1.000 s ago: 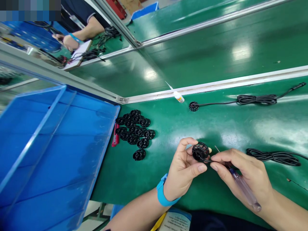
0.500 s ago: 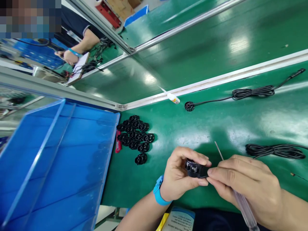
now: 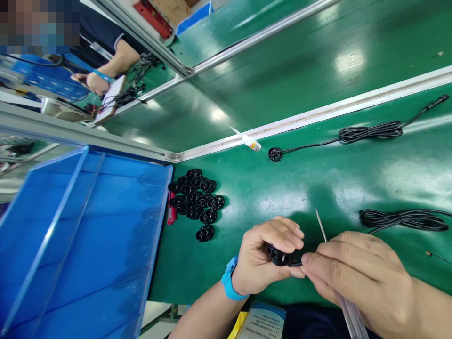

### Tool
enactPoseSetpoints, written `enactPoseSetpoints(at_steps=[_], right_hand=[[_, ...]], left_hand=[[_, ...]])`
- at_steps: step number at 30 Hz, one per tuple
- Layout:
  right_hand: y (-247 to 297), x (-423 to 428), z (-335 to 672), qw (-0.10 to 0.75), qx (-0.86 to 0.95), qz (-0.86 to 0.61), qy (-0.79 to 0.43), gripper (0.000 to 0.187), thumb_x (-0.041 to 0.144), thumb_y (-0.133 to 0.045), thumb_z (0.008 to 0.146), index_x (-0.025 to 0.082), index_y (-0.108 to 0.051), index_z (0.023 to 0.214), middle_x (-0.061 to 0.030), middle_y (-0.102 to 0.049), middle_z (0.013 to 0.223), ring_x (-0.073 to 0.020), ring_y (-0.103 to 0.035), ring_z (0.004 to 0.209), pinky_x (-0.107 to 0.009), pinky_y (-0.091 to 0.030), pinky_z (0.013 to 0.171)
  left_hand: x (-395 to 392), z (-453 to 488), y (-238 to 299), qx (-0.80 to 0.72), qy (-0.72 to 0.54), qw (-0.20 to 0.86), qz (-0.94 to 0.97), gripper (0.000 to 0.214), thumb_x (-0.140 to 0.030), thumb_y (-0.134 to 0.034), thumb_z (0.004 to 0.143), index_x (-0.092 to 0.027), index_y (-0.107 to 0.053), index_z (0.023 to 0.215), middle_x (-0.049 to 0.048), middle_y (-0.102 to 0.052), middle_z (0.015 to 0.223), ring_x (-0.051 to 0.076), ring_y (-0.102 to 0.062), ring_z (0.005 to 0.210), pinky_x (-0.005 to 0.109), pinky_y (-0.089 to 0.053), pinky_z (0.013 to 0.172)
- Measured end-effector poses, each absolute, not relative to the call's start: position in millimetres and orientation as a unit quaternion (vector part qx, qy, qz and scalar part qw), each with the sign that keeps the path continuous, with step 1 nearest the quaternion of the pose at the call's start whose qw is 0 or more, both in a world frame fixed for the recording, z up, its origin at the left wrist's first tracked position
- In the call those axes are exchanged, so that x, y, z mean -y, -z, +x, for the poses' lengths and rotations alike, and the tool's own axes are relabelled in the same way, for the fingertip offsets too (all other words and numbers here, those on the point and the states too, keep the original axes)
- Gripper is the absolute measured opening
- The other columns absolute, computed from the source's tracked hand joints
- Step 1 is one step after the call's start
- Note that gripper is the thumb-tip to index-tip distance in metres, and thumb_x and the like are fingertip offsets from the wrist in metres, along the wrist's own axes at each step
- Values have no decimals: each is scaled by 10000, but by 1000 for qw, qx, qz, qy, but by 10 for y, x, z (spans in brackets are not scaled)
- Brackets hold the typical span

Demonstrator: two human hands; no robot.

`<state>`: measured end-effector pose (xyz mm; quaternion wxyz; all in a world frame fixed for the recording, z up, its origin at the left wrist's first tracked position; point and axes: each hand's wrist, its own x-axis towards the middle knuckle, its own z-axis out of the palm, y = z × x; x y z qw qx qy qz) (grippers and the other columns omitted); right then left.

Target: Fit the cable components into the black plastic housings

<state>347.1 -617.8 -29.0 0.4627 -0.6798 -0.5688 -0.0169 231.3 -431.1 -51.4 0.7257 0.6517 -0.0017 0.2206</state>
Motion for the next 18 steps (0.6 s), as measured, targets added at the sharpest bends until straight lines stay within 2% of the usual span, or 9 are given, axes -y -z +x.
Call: enactPoseSetpoints(at_steps=[9,15,18], right_hand=[[298,6184,3476,469,572,-673,6,140,77,-708,988,152,-758,1094,-5,-767,924,-98,-729,812,-239,-616,798],[263,6128,3519,461,579,-672,0,145,98,-631,1042,169,-756,1058,-1,-771,882,-101,-728,761,-228,-616,732],[273,6175,3489,467,578,-669,-16,174,87,-642,1029,174,-760,1122,-7,-774,922,-117,-735,796,-244,-623,739]], left_hand=[[4323,2317,474,-16,-214,709,672,333,-284,-1006,735,-234,-781,977,26,-864,933,171,-817,898,294,-644,882],[4314,2313,447,-17,-219,689,690,319,-291,-1006,738,-238,-782,959,18,-873,932,161,-830,864,279,-630,887],[4320,2317,433,-7,-228,679,698,292,-291,-993,763,-244,-784,961,9,-873,921,162,-836,837,285,-631,889]])
